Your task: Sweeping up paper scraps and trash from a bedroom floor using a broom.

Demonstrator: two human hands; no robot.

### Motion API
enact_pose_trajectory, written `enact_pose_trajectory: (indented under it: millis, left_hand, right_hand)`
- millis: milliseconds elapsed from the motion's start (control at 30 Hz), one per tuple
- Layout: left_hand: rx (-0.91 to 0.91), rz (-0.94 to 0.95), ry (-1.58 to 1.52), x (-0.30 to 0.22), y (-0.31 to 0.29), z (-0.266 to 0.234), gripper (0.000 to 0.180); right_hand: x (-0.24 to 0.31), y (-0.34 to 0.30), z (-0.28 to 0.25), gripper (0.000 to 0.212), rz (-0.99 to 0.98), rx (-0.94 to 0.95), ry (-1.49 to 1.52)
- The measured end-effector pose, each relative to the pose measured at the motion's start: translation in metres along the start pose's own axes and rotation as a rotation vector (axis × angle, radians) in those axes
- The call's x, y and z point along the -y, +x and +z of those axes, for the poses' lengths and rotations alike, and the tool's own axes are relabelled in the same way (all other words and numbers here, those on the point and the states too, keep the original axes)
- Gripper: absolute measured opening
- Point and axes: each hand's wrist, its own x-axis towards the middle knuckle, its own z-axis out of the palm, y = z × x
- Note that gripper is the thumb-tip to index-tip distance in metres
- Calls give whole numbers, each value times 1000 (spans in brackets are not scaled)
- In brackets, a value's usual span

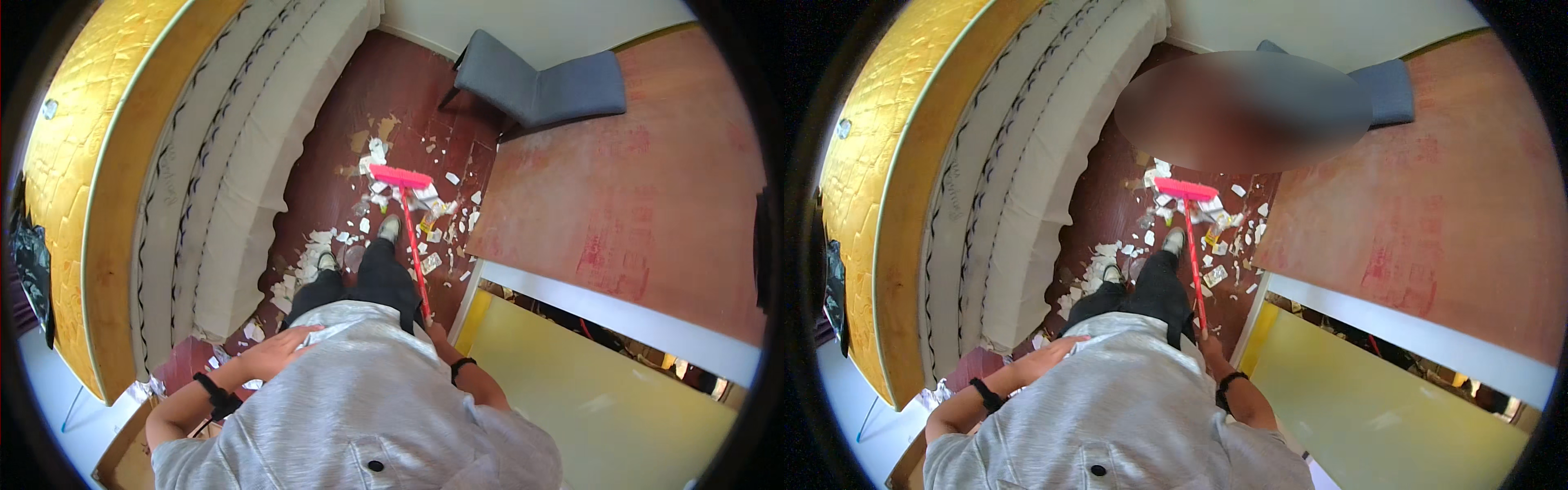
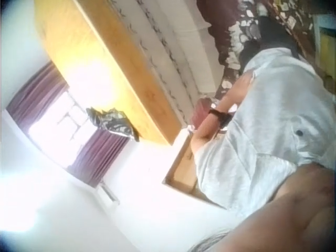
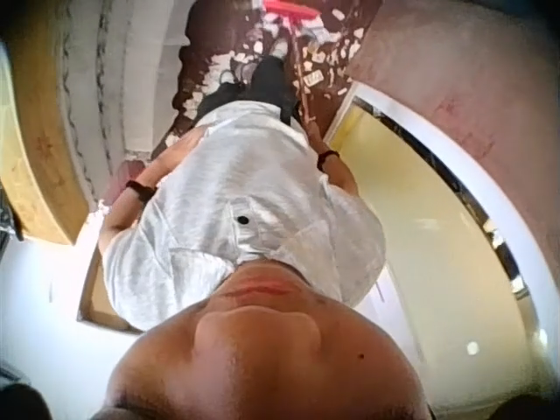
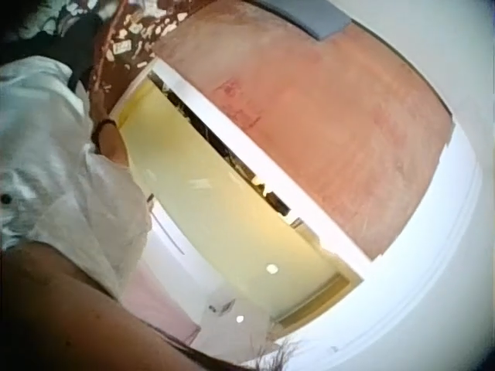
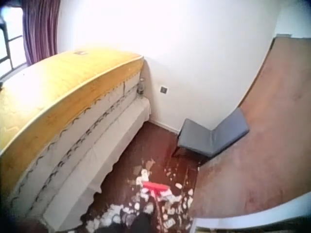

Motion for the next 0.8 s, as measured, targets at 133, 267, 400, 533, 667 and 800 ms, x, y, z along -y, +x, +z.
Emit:
enact_pose_trajectory:
  millis: [133, 267, 400, 533, 667, 800]
  left_hand:
    - [-17, -125, -188, 11, -15, 41, 46]
    - [-181, -112, -323, 19, -51, 107, 48]
    - [-279, -213, -368, -8, -70, 156, 49]
    - [-298, -417, -409, -44, -95, 218, 49]
    - [-480, -548, -517, -56, -116, 288, 46]
    - [-406, -533, -138, -72, -136, 307, 39]
  right_hand:
    - [-24, 24, -15, 36, 337, 271, 370]
    - [87, 42, -74, 28, 230, 448, 545]
    - [130, 110, -66, 24, 139, 495, 660]
    - [120, 131, -27, 25, 41, 545, 494]
    - [78, 108, 7, 26, -39, 561, 360]
    - [7, 29, 34, 20, 260, 656, 709]
